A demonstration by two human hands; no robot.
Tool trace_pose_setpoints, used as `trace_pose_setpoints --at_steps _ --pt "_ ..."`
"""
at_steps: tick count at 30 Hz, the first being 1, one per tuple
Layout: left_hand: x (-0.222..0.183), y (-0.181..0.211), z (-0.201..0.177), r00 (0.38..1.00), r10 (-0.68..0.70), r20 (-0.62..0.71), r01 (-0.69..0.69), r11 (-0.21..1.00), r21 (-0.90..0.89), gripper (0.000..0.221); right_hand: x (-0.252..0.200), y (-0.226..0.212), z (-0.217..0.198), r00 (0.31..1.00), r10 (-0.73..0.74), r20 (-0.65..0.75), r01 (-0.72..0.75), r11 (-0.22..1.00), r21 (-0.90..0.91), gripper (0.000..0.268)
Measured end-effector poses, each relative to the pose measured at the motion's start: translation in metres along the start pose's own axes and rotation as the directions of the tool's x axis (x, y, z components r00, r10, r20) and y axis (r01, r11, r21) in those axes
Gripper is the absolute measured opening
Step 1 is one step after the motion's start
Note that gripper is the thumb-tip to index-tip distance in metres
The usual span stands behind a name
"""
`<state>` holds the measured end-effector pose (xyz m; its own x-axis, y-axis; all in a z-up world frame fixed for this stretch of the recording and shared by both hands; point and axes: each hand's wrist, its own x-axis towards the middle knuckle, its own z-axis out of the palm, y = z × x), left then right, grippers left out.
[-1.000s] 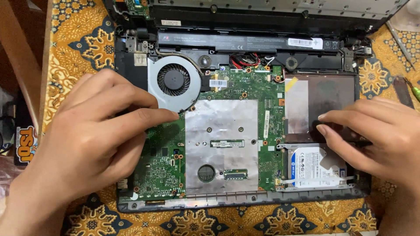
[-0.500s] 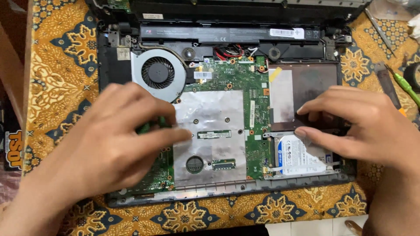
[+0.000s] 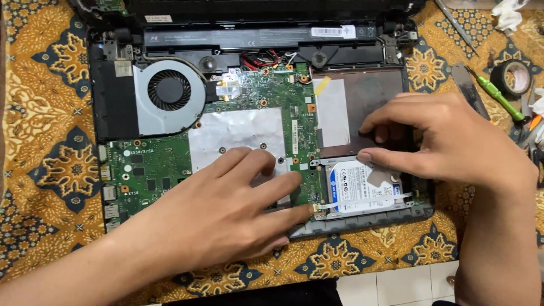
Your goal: A person disassembles a laptop by prying off the top casing, disconnecting internal ribbon cables, and removing the optical drive.
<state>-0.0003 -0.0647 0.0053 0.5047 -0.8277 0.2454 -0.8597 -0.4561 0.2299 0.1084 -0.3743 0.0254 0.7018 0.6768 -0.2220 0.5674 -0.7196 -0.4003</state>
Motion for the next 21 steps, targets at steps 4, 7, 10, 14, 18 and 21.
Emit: trace_pose_setpoints --at_steps 4,7,10,14,18,21 --pt "0.009 0.001 -0.002 0.998 0.007 -0.062 -0.005 0.999 0.032 0.031 -0.002 0.001 0.001 0.999 -0.049 -0.019 0.049 0.999 -0.013 0.029" --pt "0.007 -0.002 0.002 0.999 0.001 -0.048 -0.004 0.999 -0.049 0.034 -0.004 0.003 0.000 0.998 -0.066 0.015 0.066 0.998 -0.019 0.037" --pt "0.007 -0.001 0.002 0.998 -0.015 -0.055 0.012 0.999 -0.046 0.037 -0.007 0.007 0.000 0.999 -0.043 0.025 0.044 0.999 -0.027 0.039" --pt "0.007 -0.001 0.004 0.999 0.006 -0.045 -0.007 1.000 -0.019 0.038 -0.008 0.007 -0.009 0.997 -0.066 0.051 0.065 0.997 0.029 0.038" --pt "0.006 0.000 0.006 0.999 -0.005 0.032 0.004 1.000 0.022 0.052 -0.017 0.011 -0.019 0.984 0.147 0.100 -0.159 0.979 0.126 0.040" --pt "0.008 0.003 0.009 0.999 -0.017 0.048 0.014 0.998 0.059 0.058 -0.024 0.020 -0.027 0.956 0.270 0.116 -0.289 0.936 0.200 0.041"
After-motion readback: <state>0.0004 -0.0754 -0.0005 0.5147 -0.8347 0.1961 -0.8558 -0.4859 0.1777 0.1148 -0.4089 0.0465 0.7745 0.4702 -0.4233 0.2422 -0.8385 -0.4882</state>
